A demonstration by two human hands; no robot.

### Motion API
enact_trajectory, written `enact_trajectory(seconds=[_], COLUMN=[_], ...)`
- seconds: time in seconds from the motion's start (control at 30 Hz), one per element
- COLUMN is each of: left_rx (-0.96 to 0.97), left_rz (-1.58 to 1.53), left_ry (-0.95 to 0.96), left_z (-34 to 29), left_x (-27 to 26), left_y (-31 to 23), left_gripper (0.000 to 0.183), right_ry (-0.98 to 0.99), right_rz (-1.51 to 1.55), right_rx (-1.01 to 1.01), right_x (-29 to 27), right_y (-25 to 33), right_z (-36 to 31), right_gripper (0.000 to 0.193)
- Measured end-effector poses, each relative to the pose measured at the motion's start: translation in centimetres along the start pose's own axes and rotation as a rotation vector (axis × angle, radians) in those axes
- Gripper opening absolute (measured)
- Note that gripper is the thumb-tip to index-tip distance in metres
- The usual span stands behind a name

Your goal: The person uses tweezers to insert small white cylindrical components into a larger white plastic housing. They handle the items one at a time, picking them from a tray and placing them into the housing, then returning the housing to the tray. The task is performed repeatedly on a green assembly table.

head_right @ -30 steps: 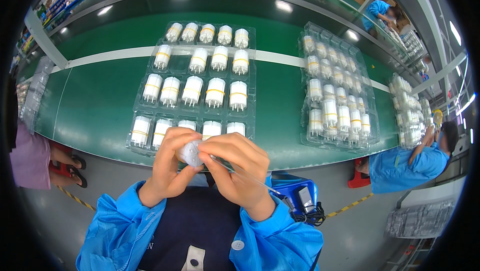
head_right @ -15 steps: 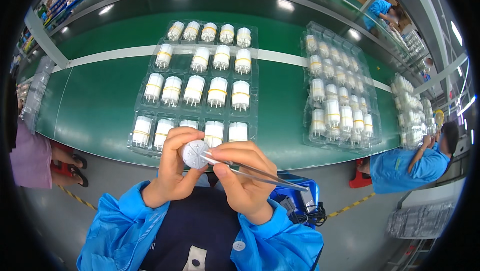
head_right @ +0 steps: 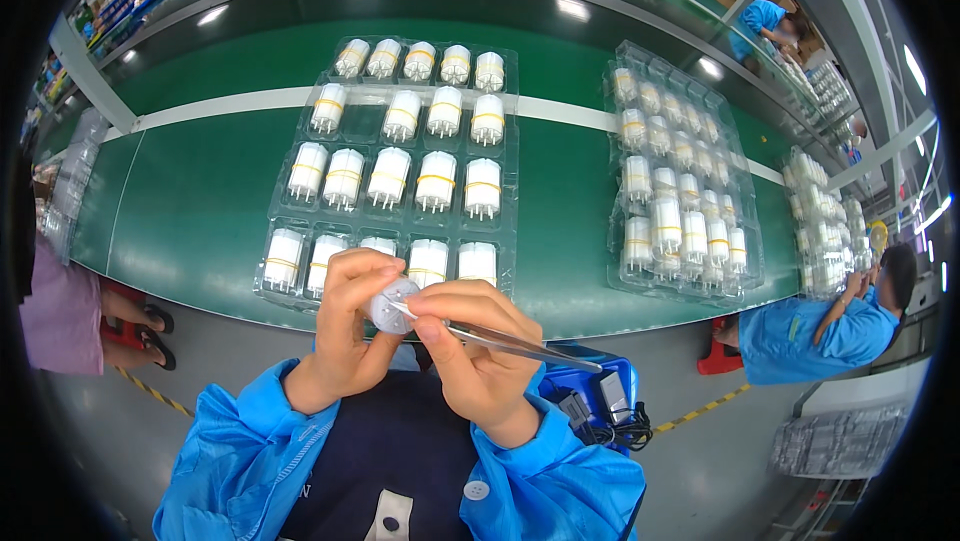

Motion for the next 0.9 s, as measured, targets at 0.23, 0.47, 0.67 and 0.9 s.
enact_trajectory(seconds=[0.23, 0.47, 0.67, 0.9], left_rx=[0.012, -0.045, -0.027, -0.092], left_rz=[0.016, 0.009, 0.065, 0.021], left_ry=[-0.023, -0.011, 0.014, 0.075], left_z=[0.1, 0.0, 0.2, -0.1], left_x=[-0.2, -0.4, -0.5, -0.7], left_y=[0.1, 0.1, -0.2, 0.3], left_gripper=[0.065, 0.06, 0.061, 0.059], right_ry=[0.065, 0.072, 0.134, 0.233], right_rz=[0.012, -0.019, -0.115, -0.187], right_rx=[-0.026, -0.006, -0.027, -0.05], right_x=[-0.2, -0.4, -0.2, -0.3], right_y=[-0.2, -0.4, 0.0, 0.3], right_z=[0.3, 0.3, 0.9, 1.8], right_gripper=[0.011, 0.011, 0.01, 0.011])
Point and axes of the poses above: each hand's wrist, its own z-axis towards the middle knuckle, its own x-axis out of the palm, y = z × x, the point moved 3 cm from there along z, towards the middle knuckle, and after that the axes turned 12 degrees about -x, right-handed, at the moved point
